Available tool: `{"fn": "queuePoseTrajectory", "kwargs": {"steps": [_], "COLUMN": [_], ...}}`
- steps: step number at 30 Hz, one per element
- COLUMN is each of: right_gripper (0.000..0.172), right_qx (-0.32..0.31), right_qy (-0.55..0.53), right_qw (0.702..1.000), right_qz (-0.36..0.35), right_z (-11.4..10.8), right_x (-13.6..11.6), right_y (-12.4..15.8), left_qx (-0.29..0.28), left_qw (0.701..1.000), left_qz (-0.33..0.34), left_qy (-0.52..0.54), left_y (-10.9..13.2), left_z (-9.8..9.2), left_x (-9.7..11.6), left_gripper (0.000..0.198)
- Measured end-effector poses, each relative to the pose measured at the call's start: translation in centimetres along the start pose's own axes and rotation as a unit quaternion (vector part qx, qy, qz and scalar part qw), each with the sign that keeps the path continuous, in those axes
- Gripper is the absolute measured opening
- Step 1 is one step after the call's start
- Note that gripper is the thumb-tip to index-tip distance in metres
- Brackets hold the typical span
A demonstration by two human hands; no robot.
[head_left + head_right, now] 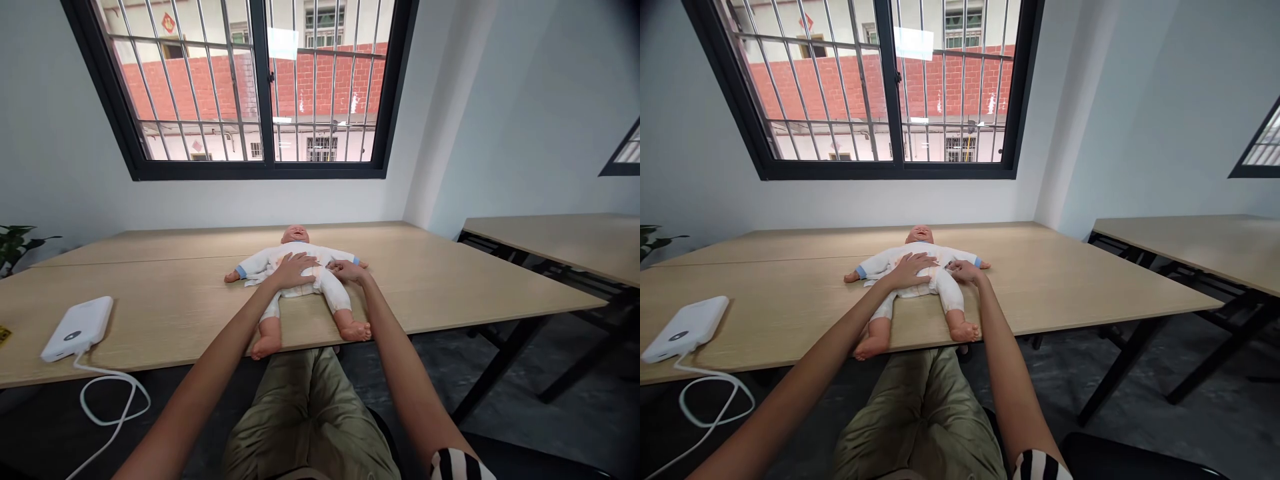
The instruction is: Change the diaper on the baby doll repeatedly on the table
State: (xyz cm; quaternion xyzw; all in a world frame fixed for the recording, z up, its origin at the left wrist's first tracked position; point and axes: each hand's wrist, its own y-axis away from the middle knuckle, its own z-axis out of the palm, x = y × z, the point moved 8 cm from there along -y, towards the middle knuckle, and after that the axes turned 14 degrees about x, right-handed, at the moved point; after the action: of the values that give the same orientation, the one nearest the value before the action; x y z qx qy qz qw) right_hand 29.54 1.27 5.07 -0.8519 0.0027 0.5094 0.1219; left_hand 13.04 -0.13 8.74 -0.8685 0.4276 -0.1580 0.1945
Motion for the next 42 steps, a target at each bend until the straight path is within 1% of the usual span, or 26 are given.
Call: {"fn": "queuePoseTrajectory", "kwargs": {"steps": [3, 7, 11, 13, 16, 19, 23, 27, 29, 33, 36, 39, 42], "right_gripper": [0.007, 0.004, 0.028, 0.034, 0.032, 0.028, 0.027, 0.035, 0.035, 0.031, 0.031, 0.033, 0.034], "right_qx": [-0.012, -0.017, -0.069, -0.085, -0.052, -0.022, -0.028, -0.016, -0.020, -0.033, -0.021, 0.023, 0.104], "right_qy": [-0.045, -0.075, -0.116, -0.148, -0.181, -0.186, -0.177, -0.209, -0.213, -0.188, -0.164, -0.142, -0.125], "right_qw": [0.998, 0.996, 0.989, 0.984, 0.982, 0.982, 0.983, 0.978, 0.977, 0.981, 0.986, 0.989, 0.986], "right_qz": [0.036, 0.053, 0.055, 0.044, 0.018, -0.014, -0.038, -0.003, 0.005, -0.027, -0.031, -0.028, -0.035], "right_z": [0.1, 0.3, 1.0, 1.2, 0.7, 0.2, 0.1, -0.1, 0.0, 0.1, 0.0, -0.6, -1.9], "right_x": [0.8, 1.2, 1.3, 1.3, 1.3, 0.9, 0.2, 0.4, 0.4, -0.4, -0.7, -0.5, -0.2], "right_y": [-0.6, -1.0, -1.1, -1.3, -1.9, -2.2, -1.9, -1.9, -1.9, -1.3, -1.0, -1.1, -1.6], "left_qx": [-0.003, -0.007, -0.004, -0.004, -0.005, -0.005, -0.004, -0.008, -0.007, -0.003, -0.002, -0.003, -0.003], "left_qw": [1.000, 1.000, 1.000, 1.000, 1.000, 1.000, 1.000, 1.000, 1.000, 1.000, 1.000, 1.000, 1.000], "left_qz": [0.000, 0.001, 0.001, 0.000, 0.000, 0.002, 0.001, 0.000, 0.000, -0.002, 0.001, 0.001, -0.001], "left_qy": [-0.007, -0.019, -0.018, -0.015, -0.014, -0.018, -0.018, -0.014, -0.011, -0.009, -0.012, -0.017, -0.015], "left_y": [0.1, 0.1, 0.1, 0.1, 0.1, 0.1, 0.1, 0.1, 0.0, 0.1, 0.1, 0.2, 0.1], "left_z": [-0.1, -0.1, 0.0, 0.1, 0.1, 0.0, 0.0, 0.2, 0.2, 0.0, -0.1, 0.0, 0.1], "left_x": [0.1, 0.1, 0.0, -0.1, -0.2, -0.2, -0.3, -0.3, -0.3, -0.2, -0.1, -0.2, -0.3], "left_gripper": [0.048, 0.049, 0.049, 0.049, 0.048, 0.048, 0.048, 0.048, 0.048, 0.048, 0.049, 0.048, 0.048]}}
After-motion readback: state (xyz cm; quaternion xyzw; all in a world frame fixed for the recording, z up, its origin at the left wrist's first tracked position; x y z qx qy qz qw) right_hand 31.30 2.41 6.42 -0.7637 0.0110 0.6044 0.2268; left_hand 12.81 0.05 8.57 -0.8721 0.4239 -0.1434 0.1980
